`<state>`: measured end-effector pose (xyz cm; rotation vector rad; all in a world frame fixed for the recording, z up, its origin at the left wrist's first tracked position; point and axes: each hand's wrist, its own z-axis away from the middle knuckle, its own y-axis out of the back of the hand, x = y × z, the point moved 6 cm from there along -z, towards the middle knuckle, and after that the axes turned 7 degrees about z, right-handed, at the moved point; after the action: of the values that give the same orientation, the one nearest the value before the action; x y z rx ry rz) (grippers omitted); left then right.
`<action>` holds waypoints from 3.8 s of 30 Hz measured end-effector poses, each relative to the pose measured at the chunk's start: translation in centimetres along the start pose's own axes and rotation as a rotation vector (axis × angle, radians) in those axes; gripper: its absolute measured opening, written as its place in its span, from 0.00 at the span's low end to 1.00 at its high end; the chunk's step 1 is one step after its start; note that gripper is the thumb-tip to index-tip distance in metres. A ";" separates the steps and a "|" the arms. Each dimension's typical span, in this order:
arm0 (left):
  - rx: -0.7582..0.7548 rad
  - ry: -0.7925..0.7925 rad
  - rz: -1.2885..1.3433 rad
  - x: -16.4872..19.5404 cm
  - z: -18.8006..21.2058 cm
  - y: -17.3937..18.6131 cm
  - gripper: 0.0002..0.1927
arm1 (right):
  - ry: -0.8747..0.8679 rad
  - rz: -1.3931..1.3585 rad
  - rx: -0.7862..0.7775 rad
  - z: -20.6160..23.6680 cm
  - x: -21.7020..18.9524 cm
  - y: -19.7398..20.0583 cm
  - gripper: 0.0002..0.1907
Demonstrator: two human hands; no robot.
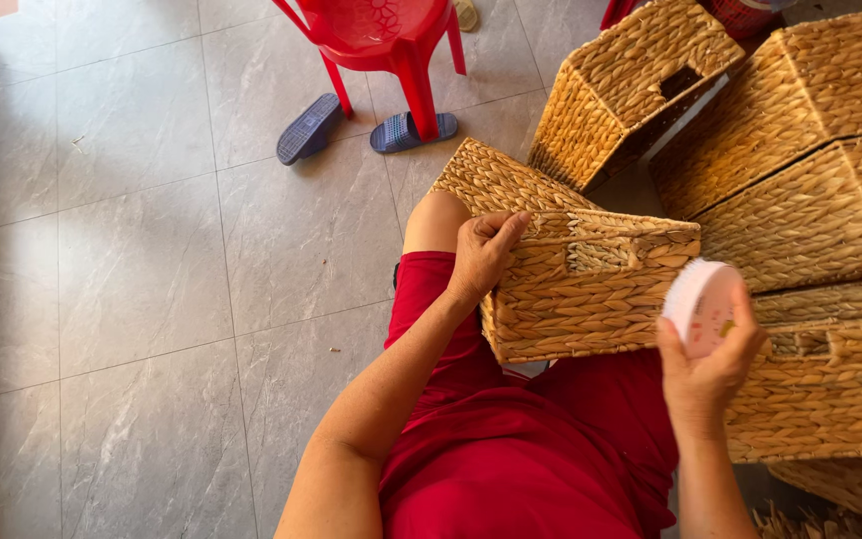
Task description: The person sits on the floor holding a woven water-hyacinth basket on their lap and brushes its woven surfaces with a pink handheld brush, turning the basket to reach different sides. They then brush the interior and wipe the inside of the basket by hand before setting it down.
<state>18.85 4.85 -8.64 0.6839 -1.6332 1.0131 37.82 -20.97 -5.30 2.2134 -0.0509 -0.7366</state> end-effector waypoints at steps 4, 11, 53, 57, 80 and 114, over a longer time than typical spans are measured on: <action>-0.016 -0.002 0.023 -0.4 0.0 0.0 0.24 | 0.208 0.031 -0.071 1.9 -7.6 -2.4 0.46; -0.051 0.056 0.062 -0.7 0.6 0.5 0.23 | 0.426 -0.092 -0.266 4.0 -14.5 -4.5 0.45; -0.487 -0.137 -1.036 3.5 0.8 -10.6 0.23 | -0.537 -0.782 0.015 3.5 3.9 0.2 0.40; -0.336 -0.256 -0.873 7.9 0.9 -6.7 0.19 | -0.527 -0.788 0.079 3.4 5.2 1.5 0.40; -0.084 0.142 0.776 1.5 0.4 7.9 0.24 | -0.508 -1.250 0.110 -2.0 5.3 1.3 0.45; 0.037 -0.128 0.187 3.5 -2.0 9.3 0.23 | 0.402 -0.165 -0.152 -7.8 -16.1 -9.1 0.39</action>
<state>11.04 11.28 -7.66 0.6403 -1.8198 1.1563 26.77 -5.20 0.28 2.1941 0.3797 -0.3560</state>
